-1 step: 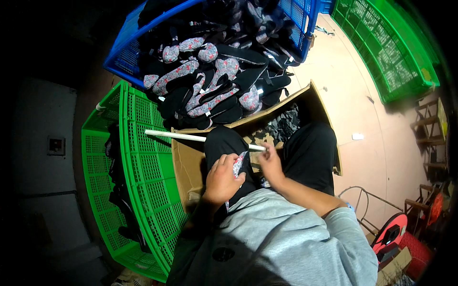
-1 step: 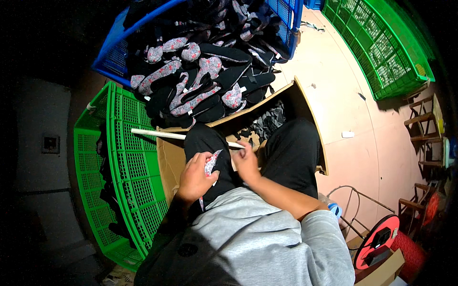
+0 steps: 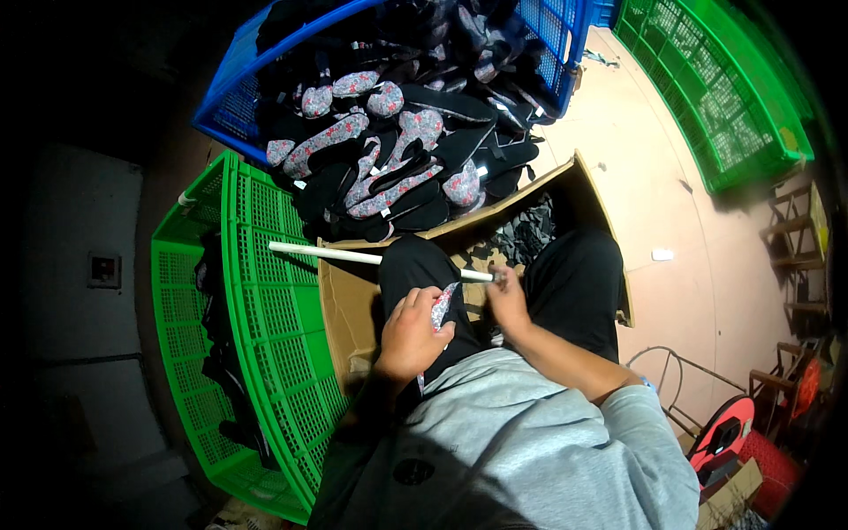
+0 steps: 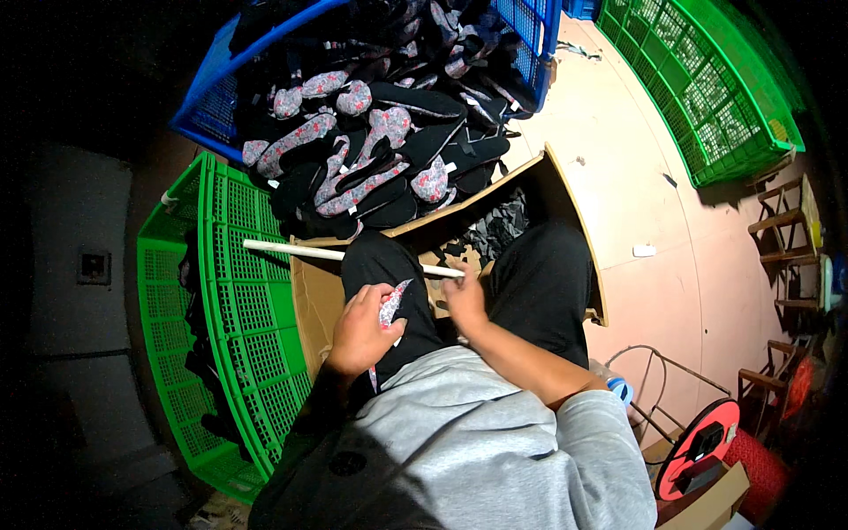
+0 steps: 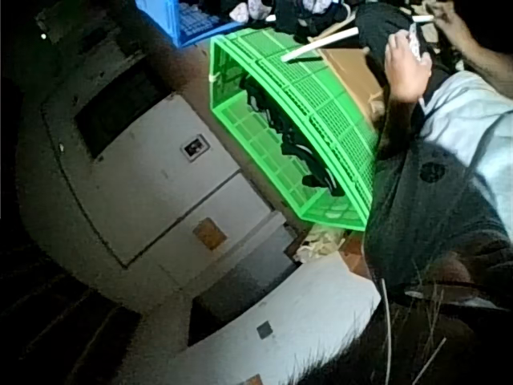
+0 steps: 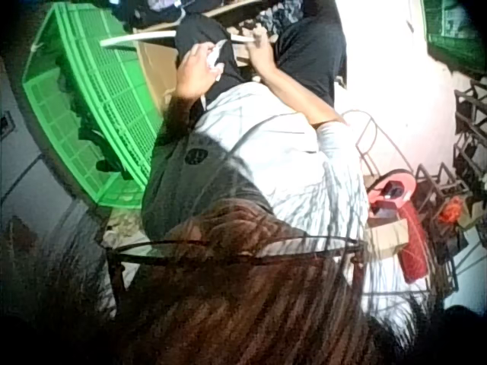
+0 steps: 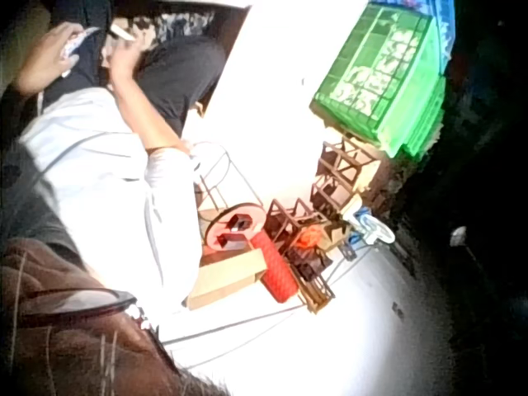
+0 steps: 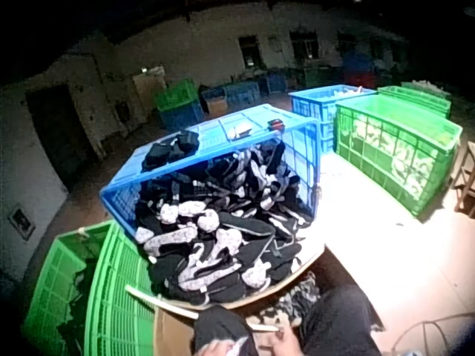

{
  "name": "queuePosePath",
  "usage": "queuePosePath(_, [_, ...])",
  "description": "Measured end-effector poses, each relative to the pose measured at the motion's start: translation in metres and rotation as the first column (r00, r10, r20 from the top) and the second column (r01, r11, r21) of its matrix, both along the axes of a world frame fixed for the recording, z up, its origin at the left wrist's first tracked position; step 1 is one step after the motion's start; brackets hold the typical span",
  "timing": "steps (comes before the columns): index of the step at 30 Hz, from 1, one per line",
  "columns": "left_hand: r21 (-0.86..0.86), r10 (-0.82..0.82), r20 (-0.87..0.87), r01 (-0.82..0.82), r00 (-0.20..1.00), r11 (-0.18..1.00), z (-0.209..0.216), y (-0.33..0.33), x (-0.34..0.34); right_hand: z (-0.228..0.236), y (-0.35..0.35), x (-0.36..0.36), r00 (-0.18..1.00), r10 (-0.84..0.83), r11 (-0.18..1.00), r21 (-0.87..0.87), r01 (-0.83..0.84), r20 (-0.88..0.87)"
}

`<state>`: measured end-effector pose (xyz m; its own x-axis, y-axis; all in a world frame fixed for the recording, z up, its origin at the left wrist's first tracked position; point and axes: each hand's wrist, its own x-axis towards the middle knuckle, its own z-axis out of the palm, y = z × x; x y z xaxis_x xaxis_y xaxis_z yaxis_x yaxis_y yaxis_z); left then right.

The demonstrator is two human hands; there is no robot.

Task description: The person sits on the floor and sews the upper fabric onto the sole of a slipper using a needle and thread. They pull the thread tight, inspect the stitching, and then place the finished slipper into a green crate before picking up another slipper to repeat the process.

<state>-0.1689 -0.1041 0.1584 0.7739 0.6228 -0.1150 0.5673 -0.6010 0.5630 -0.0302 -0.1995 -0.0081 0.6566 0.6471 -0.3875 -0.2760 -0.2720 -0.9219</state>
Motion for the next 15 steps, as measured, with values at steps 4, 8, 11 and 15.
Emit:
queuePosePath(4, [0.017,0.001,0.017,-0.002,1.000,1.000,-0.010,0.002,-0.004,0.016,0.002,-0.005,0.998,0.046,0.987,0.150,-0.052,0.042])
queuePosePath(8, [0.016,-0.001,0.023,0.001,1.000,1.000,-0.007,0.002,-0.004,0.047,0.002,-0.017,0.987,0.119,0.974,0.180,-0.137,0.110])
queuePosePath(11, [-0.010,0.017,0.021,-0.017,1.000,1.000,-0.007,0.003,-0.005,0.000,0.004,0.004,0.995,-0.100,0.992,-0.079,0.102,0.030])
queuePosePath(15, [-0.014,0.026,0.014,-0.026,1.000,1.000,-0.010,0.003,-0.007,0.038,0.000,-0.016,0.989,0.146,0.951,0.271,-0.150,0.033])
